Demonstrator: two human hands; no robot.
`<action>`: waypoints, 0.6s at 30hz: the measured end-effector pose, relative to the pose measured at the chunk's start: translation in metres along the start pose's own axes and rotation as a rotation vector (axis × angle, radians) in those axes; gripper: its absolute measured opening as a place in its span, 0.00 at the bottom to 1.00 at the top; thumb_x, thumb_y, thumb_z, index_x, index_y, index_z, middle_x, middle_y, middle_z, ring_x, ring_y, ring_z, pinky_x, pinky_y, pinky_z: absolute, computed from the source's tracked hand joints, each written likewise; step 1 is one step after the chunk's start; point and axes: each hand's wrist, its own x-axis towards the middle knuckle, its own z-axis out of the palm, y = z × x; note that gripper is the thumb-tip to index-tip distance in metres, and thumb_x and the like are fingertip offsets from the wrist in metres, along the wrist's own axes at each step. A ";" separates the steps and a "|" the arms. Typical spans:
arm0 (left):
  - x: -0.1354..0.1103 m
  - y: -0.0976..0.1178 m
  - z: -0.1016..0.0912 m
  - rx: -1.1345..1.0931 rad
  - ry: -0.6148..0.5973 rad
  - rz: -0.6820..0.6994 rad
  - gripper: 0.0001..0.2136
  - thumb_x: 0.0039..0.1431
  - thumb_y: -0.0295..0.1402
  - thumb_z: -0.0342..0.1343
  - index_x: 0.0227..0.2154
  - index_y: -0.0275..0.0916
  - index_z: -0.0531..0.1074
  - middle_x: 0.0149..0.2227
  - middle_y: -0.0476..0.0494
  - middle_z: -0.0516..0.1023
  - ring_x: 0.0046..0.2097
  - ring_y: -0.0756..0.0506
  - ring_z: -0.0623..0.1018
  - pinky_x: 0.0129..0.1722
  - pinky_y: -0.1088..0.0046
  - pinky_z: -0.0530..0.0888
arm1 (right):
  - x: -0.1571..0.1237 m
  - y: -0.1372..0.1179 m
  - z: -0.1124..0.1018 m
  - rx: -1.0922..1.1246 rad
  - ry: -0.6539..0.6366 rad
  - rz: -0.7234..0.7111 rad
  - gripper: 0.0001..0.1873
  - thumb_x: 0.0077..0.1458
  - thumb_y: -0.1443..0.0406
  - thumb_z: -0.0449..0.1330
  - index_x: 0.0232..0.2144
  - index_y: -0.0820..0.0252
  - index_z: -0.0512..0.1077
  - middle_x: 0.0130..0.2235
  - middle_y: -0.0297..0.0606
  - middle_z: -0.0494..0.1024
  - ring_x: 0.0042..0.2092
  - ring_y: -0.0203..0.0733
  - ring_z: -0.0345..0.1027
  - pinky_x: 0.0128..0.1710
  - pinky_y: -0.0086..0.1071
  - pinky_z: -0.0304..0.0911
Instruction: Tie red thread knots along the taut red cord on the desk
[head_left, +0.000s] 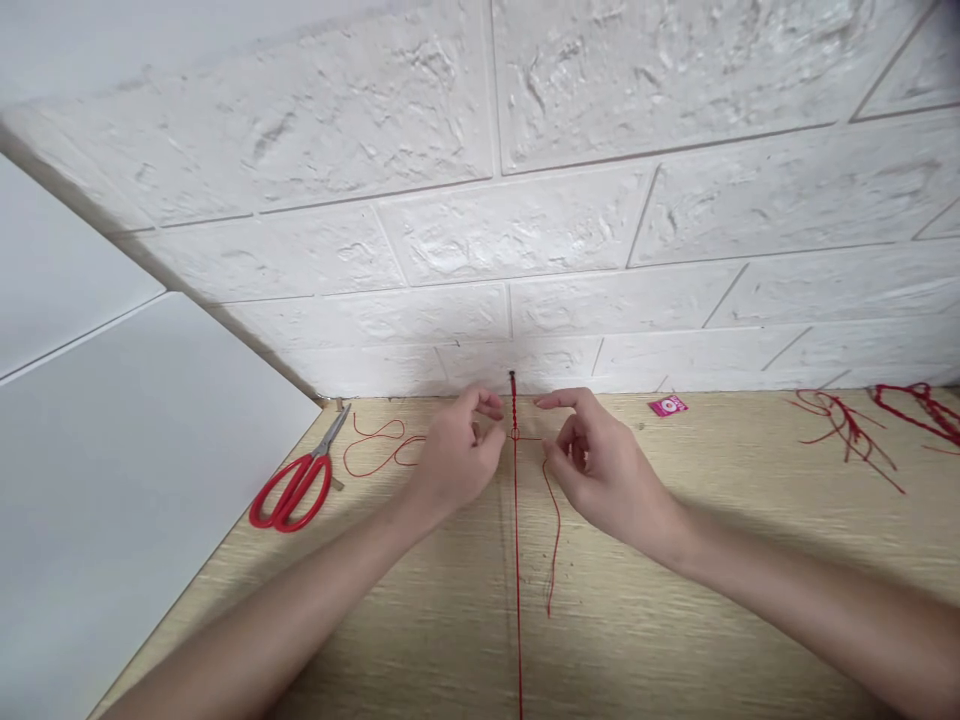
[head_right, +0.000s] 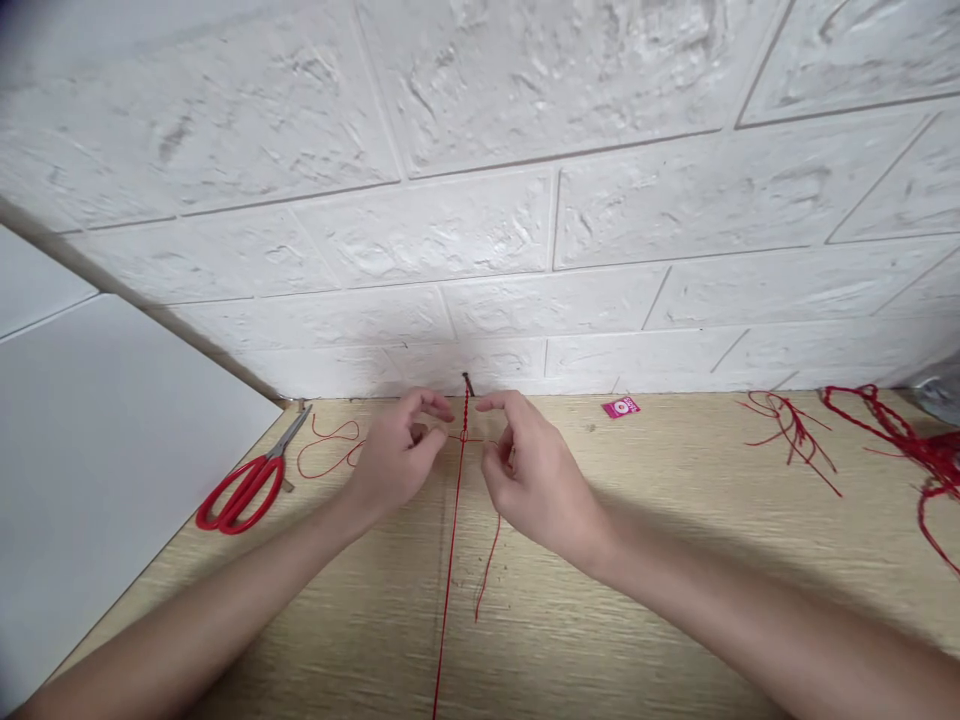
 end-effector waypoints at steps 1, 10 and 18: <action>0.002 0.002 0.004 -0.031 -0.009 -0.058 0.08 0.57 0.27 0.51 0.40 0.40 0.69 0.35 0.48 0.78 0.20 0.54 0.68 0.22 0.73 0.63 | 0.003 -0.001 0.002 0.031 -0.023 0.035 0.24 0.54 0.74 0.54 0.53 0.55 0.61 0.41 0.40 0.76 0.27 0.35 0.65 0.28 0.33 0.62; 0.001 -0.010 0.018 -0.137 -0.067 -0.041 0.09 0.58 0.24 0.51 0.40 0.40 0.69 0.25 0.53 0.70 0.27 0.50 0.71 0.27 0.73 0.66 | 0.017 0.009 0.019 0.078 -0.160 0.003 0.23 0.57 0.75 0.53 0.54 0.57 0.62 0.29 0.29 0.72 0.29 0.36 0.67 0.29 0.30 0.59; -0.003 -0.009 0.018 -0.009 -0.069 -0.010 0.07 0.62 0.26 0.49 0.40 0.40 0.69 0.26 0.53 0.68 0.27 0.50 0.68 0.28 0.72 0.63 | 0.018 0.019 0.018 0.013 -0.135 0.023 0.16 0.57 0.74 0.52 0.47 0.58 0.63 0.26 0.28 0.67 0.27 0.36 0.63 0.28 0.30 0.55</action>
